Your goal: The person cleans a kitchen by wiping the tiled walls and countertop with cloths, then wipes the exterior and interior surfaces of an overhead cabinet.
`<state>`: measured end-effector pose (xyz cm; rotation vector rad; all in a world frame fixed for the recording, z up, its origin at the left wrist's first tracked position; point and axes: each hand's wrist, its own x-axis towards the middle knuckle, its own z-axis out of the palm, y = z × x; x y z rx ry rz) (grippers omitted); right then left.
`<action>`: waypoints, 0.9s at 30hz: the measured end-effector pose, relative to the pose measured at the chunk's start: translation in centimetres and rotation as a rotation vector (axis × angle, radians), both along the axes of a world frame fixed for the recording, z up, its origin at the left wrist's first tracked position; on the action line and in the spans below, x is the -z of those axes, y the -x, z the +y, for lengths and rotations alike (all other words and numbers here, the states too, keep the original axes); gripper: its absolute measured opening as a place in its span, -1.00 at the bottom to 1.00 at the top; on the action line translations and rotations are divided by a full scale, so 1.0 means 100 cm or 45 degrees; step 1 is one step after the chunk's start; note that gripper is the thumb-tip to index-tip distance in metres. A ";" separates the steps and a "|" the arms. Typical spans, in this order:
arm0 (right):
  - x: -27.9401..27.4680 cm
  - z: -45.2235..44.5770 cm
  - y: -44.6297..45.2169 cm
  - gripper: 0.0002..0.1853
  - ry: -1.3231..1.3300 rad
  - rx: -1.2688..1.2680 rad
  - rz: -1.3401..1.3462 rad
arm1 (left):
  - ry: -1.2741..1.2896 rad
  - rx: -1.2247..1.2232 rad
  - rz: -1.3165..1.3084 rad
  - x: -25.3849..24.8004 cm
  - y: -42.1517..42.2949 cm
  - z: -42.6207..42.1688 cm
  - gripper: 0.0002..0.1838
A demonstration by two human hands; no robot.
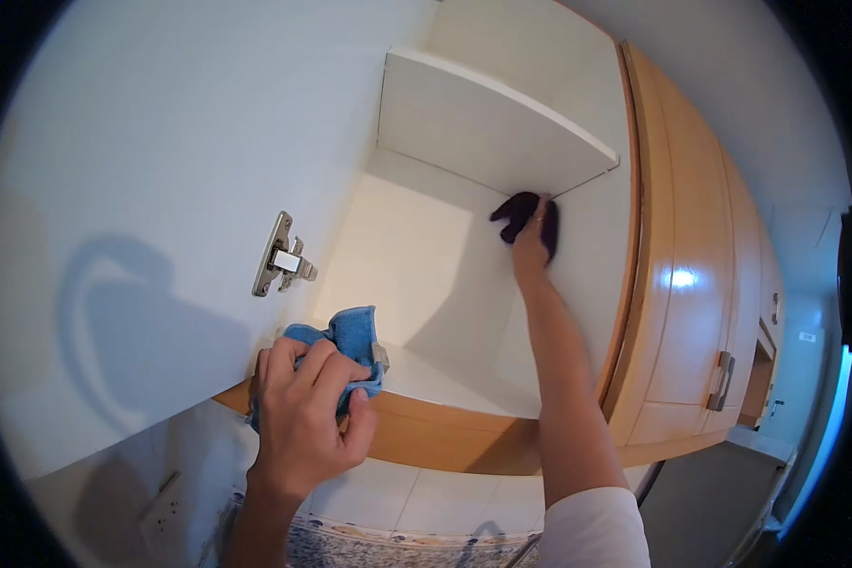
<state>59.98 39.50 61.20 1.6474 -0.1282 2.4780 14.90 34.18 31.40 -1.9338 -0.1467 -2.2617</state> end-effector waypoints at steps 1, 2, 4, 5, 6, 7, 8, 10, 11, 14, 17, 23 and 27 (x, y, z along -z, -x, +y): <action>0.001 -0.005 0.003 -0.43 0.150 0.132 0.221 | -0.002 -0.009 0.005 0.000 0.000 0.002 -0.84; 0.015 -0.027 0.051 -0.44 0.326 0.238 0.457 | -0.025 -0.022 0.007 0.000 0.000 0.004 -0.85; 0.038 -0.047 0.109 -0.44 0.500 0.301 0.700 | -0.047 -0.031 0.014 0.000 0.000 0.006 -0.85; 0.044 -0.042 0.106 -0.46 0.539 0.287 0.823 | -0.050 -0.033 0.003 0.000 -0.001 0.006 -0.85; 0.048 -0.037 0.105 -0.48 0.576 0.277 0.941 | -0.052 -0.032 -0.014 0.000 -0.001 0.006 -0.85; 0.054 -0.031 0.104 -0.49 0.612 0.267 1.060 | -0.049 -0.024 -0.012 -0.001 -0.001 0.004 -0.85; 0.067 -0.016 0.101 -0.50 0.643 0.053 1.444 | -0.035 -0.005 -0.002 -0.001 0.000 0.003 -0.85; 0.109 -0.008 0.091 -0.50 0.892 0.189 1.764 | -0.005 0.032 0.015 0.000 0.001 0.002 -0.85; 0.128 -0.012 0.088 -0.50 1.116 0.546 1.669 | -0.014 0.032 0.010 0.000 0.001 0.004 -0.85; 0.144 -0.040 0.112 -0.45 0.974 0.207 1.218 | -0.012 0.036 0.017 0.000 0.002 0.004 -0.86; 0.050 -0.038 0.074 -0.35 0.519 1.025 0.796 | -0.022 0.021 0.060 -0.001 0.006 0.004 -0.86; 0.053 -0.041 0.097 -0.20 0.491 -0.267 0.985 | -0.030 0.010 0.037 -0.001 0.004 0.003 -0.84; 0.063 -0.043 0.104 -0.19 0.557 -0.428 1.101 | -0.009 0.015 0.002 0.000 -0.001 0.003 -0.82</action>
